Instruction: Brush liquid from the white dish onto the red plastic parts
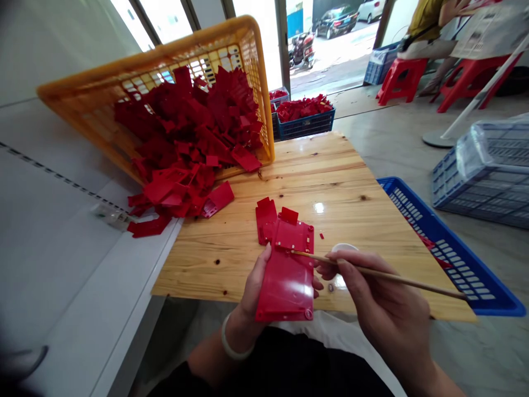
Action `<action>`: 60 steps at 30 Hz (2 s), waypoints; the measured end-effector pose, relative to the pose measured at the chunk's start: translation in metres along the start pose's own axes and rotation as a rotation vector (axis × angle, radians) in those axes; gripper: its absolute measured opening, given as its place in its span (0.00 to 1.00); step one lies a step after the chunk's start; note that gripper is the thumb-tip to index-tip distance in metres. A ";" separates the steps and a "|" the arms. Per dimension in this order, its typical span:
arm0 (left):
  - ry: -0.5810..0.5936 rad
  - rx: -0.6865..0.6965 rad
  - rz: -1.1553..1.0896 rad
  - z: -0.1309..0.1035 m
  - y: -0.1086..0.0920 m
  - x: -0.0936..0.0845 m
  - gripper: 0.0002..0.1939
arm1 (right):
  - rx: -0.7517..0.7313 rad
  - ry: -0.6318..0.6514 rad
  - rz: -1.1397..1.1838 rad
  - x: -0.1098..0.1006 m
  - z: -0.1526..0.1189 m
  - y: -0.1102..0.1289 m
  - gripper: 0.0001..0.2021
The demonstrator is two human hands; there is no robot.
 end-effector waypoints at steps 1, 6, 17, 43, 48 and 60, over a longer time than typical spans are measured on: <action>-0.005 -0.003 0.001 0.000 0.000 0.000 0.42 | 0.008 0.009 -0.012 0.000 -0.001 -0.001 0.06; -0.002 0.002 0.032 0.005 0.001 -0.003 0.43 | 0.015 0.026 -0.037 -0.002 -0.002 -0.005 0.06; -0.020 0.090 0.011 0.006 -0.001 0.006 0.43 | -0.024 -0.010 -0.030 0.001 -0.005 0.001 0.07; -0.223 0.185 0.171 0.003 -0.004 0.010 0.41 | -0.528 0.188 -0.283 0.000 -0.007 0.007 0.15; -0.197 0.130 0.122 0.003 -0.005 0.013 0.41 | -0.533 0.196 -0.260 -0.001 -0.007 0.006 0.16; -0.281 0.162 0.156 -0.004 -0.007 0.026 0.43 | -0.526 0.189 -0.256 -0.006 -0.005 -0.001 0.15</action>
Point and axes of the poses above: each hand's wrist, its own z-axis towards the middle knuckle, its own x-axis out of the palm, y = z × x, the point moved 4 cm from there along z, towards the middle knuckle, and after that the axes turned 10 degrees about -y, right-handed, at the moved point
